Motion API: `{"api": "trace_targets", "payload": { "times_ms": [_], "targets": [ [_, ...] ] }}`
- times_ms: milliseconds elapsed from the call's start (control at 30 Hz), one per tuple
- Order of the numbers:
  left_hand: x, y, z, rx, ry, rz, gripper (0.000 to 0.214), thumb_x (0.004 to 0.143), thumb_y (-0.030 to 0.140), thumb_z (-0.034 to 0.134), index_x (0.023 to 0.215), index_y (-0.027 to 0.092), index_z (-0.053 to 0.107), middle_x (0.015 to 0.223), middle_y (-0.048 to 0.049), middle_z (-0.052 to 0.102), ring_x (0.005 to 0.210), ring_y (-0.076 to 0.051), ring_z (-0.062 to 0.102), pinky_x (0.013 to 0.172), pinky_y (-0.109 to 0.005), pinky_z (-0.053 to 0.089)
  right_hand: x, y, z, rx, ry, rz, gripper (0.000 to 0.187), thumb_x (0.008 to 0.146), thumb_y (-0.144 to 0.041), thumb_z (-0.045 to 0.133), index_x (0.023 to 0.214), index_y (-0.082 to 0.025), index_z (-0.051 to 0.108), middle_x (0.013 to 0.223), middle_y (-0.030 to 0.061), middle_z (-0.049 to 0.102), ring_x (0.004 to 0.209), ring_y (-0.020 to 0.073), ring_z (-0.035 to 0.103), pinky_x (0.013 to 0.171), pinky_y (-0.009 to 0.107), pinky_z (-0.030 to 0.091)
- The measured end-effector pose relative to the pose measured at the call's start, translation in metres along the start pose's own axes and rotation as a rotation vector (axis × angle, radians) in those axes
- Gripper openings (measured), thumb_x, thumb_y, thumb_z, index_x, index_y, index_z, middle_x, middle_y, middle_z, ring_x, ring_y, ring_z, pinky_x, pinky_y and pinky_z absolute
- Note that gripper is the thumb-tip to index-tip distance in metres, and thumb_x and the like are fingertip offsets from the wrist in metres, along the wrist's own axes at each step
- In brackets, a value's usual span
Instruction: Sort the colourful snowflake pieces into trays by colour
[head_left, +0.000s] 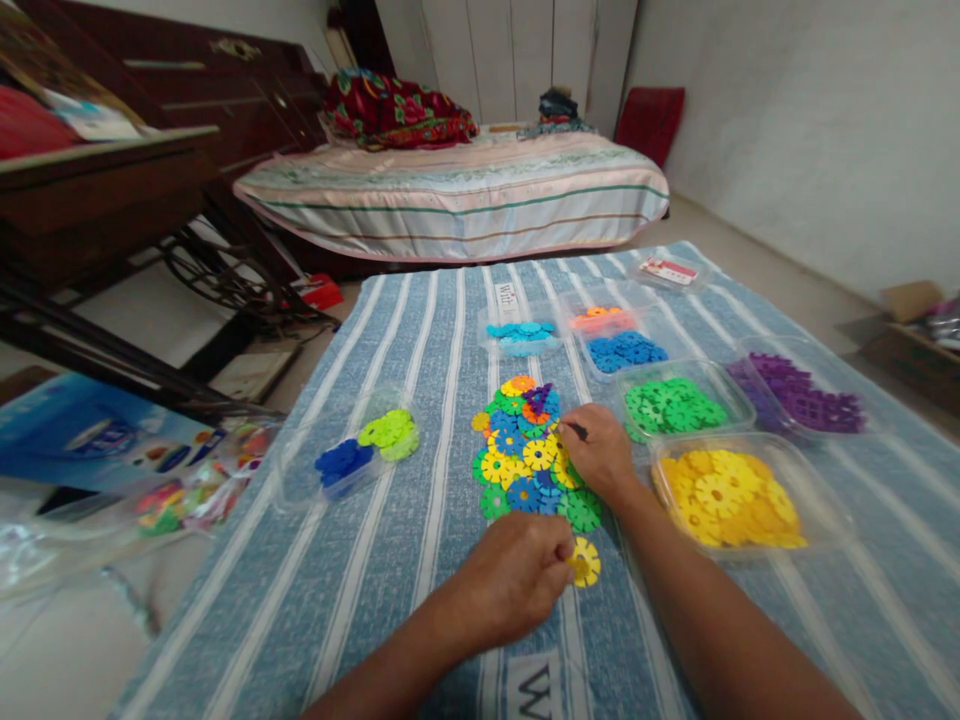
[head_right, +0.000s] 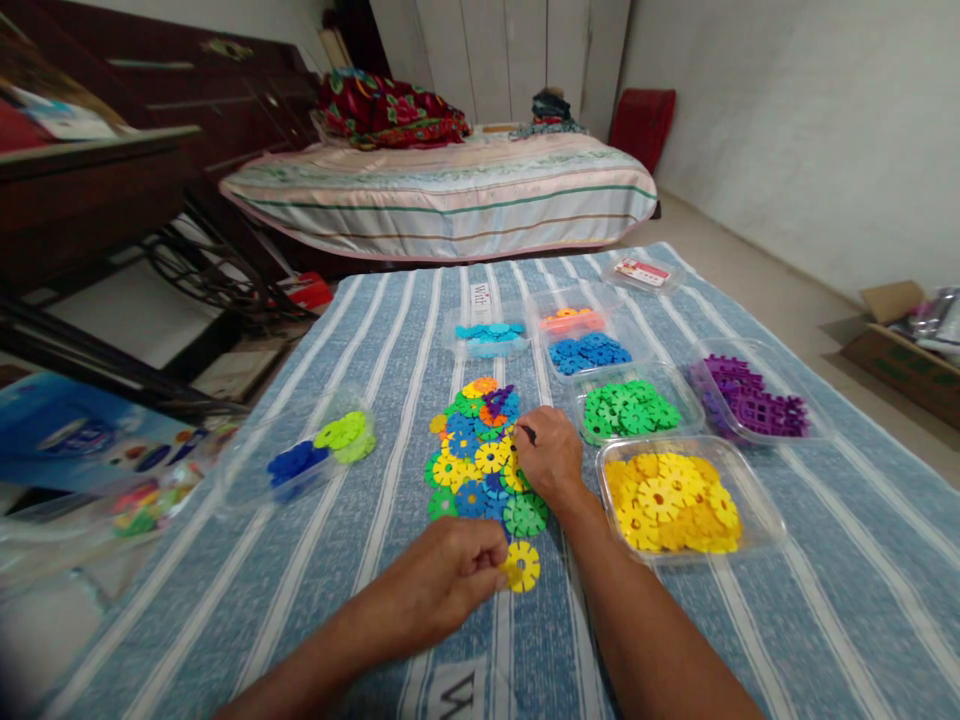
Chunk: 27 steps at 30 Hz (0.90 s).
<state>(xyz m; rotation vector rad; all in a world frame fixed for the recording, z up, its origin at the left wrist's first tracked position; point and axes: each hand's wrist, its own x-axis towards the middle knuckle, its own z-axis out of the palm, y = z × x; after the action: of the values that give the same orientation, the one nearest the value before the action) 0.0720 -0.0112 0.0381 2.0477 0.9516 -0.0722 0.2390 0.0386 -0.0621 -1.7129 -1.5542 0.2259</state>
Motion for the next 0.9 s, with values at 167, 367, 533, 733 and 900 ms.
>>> {"api": "trace_targets", "payload": {
  "times_ms": [167, 367, 533, 733, 900],
  "targets": [
    [0.028, 0.04, 0.007, -0.418, 0.07, 0.121, 0.014, 0.078, 0.022, 0.052, 0.087, 0.017, 0.061, 0.073, 0.0015, 0.062, 0.063, -0.009, 0.054, 0.055, -0.02, 0.038, 0.0, 0.002, 0.002, 0.021, 0.008, 0.003, 0.016, 0.078, -0.026, 0.051, 0.071, -0.023, 0.065, 0.077, 0.0021, 0.063, 0.079, 0.0178, 0.053, 0.071, 0.029, 0.04],
    [0.027, 0.022, 0.008, -0.058, 0.135, 0.066, 0.016, 0.082, 0.024, 0.048, 0.079, 0.016, 0.061, 0.072, -0.0015, 0.062, 0.068, -0.014, 0.057, 0.061, -0.025, 0.041, 0.0, 0.003, 0.002, 0.006, -0.012, 0.001, 0.016, 0.078, -0.026, 0.051, 0.071, -0.023, 0.065, 0.077, 0.002, 0.063, 0.079, 0.0182, 0.053, 0.07, 0.029, 0.04],
    [0.008, -0.001, 0.022, 0.345, 0.006, -0.023, 0.022, 0.086, 0.031, 0.045, 0.091, 0.016, 0.06, 0.092, -0.0086, 0.065, 0.087, -0.024, 0.06, 0.075, -0.036, 0.045, 0.0, -0.001, 0.0, -0.001, 0.011, 0.002, 0.017, 0.079, -0.026, 0.05, 0.071, -0.022, 0.065, 0.076, 0.002, 0.063, 0.079, 0.0183, 0.053, 0.071, 0.029, 0.039],
    [0.001, 0.004, 0.034, 0.397, 0.02, -0.047, 0.022, 0.087, 0.027, 0.043, 0.103, 0.018, 0.057, 0.103, -0.0088, 0.061, 0.097, -0.025, 0.058, 0.081, -0.039, 0.048, -0.001, 0.0, 0.0, 0.025, 0.009, -0.009, 0.018, 0.079, -0.026, 0.049, 0.071, -0.021, 0.065, 0.076, 0.0023, 0.063, 0.078, 0.0176, 0.054, 0.073, 0.029, 0.04],
    [-0.002, 0.006, 0.035, 0.366, 0.045, -0.068, 0.023, 0.084, 0.025, 0.047, 0.103, 0.017, 0.056, 0.106, -0.0101, 0.059, 0.096, -0.026, 0.057, 0.08, -0.04, 0.048, -0.002, -0.001, -0.001, 0.029, -0.006, -0.009, 0.019, 0.08, -0.026, 0.048, 0.072, -0.021, 0.065, 0.077, 0.0024, 0.064, 0.08, 0.018, 0.054, 0.074, 0.029, 0.04]
  ]
}}
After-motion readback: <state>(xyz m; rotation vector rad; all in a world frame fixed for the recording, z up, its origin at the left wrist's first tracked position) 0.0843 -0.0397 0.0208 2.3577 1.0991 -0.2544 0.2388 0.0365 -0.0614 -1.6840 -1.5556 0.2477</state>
